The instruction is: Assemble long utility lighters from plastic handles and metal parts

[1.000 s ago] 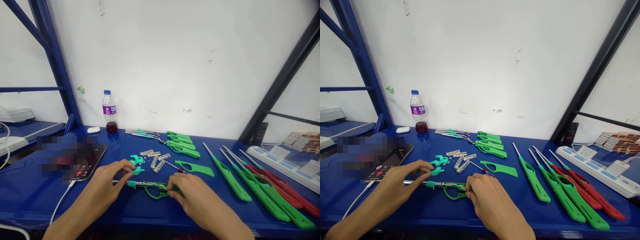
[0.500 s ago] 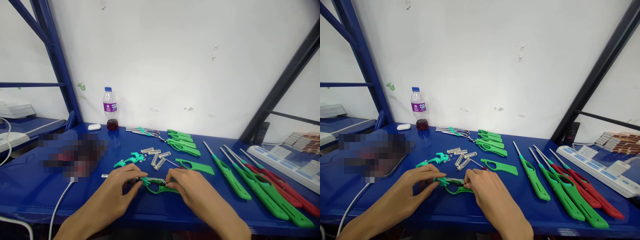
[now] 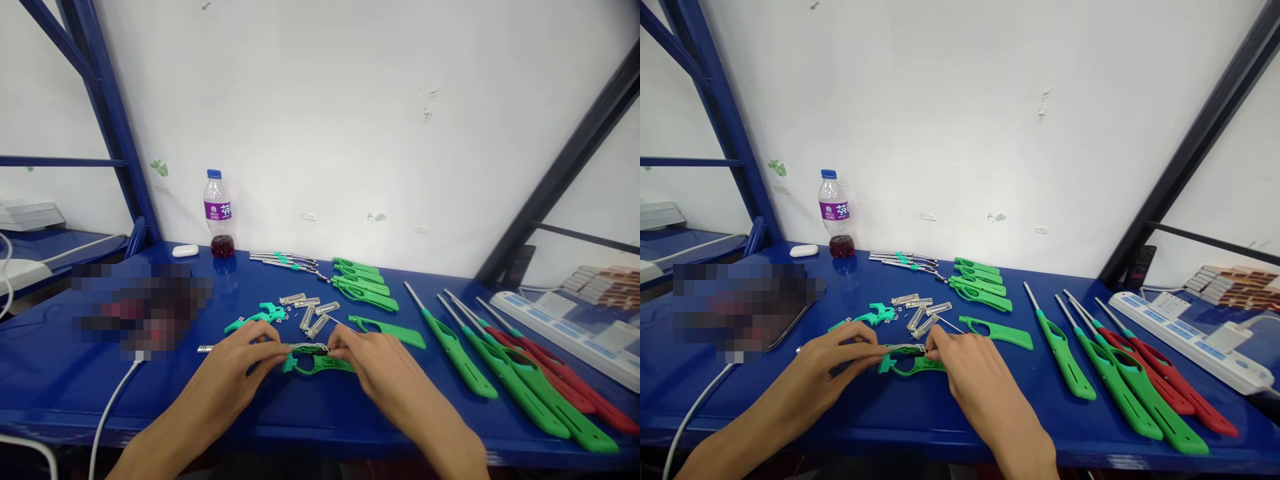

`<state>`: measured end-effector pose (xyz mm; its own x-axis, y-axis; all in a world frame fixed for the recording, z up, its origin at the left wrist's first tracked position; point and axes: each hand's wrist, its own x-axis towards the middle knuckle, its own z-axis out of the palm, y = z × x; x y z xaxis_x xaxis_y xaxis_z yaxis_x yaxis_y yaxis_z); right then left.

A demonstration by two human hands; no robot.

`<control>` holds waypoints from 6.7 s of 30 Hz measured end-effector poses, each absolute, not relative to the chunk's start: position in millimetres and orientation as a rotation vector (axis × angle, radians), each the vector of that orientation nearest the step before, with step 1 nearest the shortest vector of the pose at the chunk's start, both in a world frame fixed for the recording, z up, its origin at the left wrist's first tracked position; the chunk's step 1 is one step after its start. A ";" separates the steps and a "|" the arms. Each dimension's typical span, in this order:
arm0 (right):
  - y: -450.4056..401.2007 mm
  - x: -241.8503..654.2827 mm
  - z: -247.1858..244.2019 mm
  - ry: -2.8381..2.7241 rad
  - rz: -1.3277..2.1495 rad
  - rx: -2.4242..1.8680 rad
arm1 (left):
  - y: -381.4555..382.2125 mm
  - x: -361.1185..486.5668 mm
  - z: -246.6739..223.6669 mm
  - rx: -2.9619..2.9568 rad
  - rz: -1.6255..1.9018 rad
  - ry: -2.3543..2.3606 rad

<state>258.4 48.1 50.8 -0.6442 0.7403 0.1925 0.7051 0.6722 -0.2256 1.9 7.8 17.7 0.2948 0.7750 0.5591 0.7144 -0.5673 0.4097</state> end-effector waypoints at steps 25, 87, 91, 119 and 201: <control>48.7 256.3 55.2 -2.574 0.270 -1.126 | 11.1 16.1 2.5 2.416 1.370 1.508; 64.9 262.5 47.5 -2.384 0.809 -1.047 | 18.5 27.4 -4.0 2.363 0.876 1.588; 65.8 263.0 47.1 -2.359 0.844 -1.032 | 17.9 27.1 -3.6 2.391 0.826 1.624; 62.2 263.1 51.3 -2.381 0.832 -1.027 | 14.5 27.6 -4.6 2.546 0.865 1.643; 68.6 263.7 43.9 -2.447 0.721 -1.150 | 14.9 -21.4 10.7 2.340 0.631 1.603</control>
